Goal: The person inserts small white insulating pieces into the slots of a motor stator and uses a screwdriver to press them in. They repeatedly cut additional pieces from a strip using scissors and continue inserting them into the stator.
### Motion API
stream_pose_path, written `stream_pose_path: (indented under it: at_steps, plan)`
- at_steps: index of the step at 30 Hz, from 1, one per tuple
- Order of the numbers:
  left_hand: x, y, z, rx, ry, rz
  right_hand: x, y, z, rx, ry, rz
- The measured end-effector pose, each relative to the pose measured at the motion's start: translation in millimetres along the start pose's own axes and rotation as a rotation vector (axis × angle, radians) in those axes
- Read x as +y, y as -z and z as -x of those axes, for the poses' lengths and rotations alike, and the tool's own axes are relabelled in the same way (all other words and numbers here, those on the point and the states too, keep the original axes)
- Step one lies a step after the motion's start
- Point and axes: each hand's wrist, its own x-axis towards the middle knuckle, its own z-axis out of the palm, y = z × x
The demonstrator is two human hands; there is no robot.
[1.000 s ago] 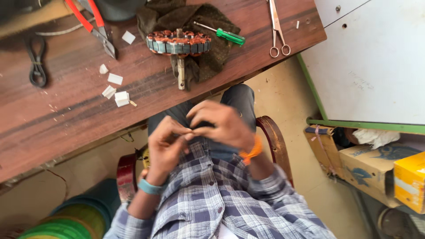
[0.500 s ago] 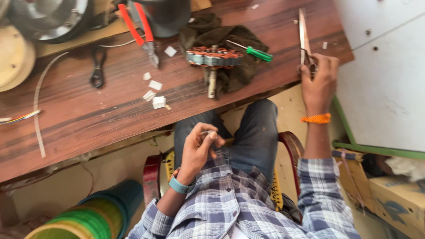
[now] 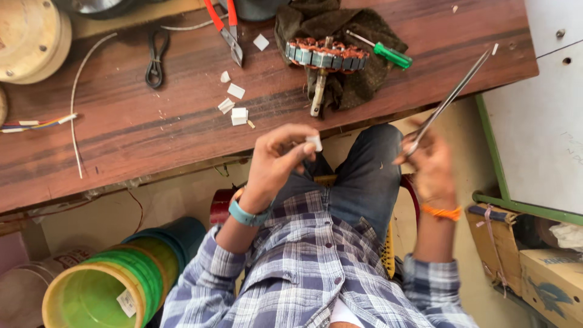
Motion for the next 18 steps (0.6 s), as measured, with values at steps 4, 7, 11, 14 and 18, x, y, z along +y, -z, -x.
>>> stream_pose_path:
  at_steps: [4, 7, 11, 14, 18]
  plan:
    - [9, -8, -18, 0.008, -0.036, -0.060, 13, -42, 36, -0.332, -0.260, -0.004]
    - [11, -14, -27, 0.011, -0.075, -0.124, 1, -65, 52, -0.574, -0.306, -0.014]
    - [13, -18, -28, 0.013, -0.107, -0.146, -18, -84, 53, -0.752, -0.303, 0.103]
    - [15, -17, -25, 0.011, -0.130, -0.200, -26, -87, 49, -0.781, -0.284, 0.177]
    - [22, -15, -23, 0.011, -0.170, -0.275, -32, -86, 44, -0.809, -0.315, 0.233]
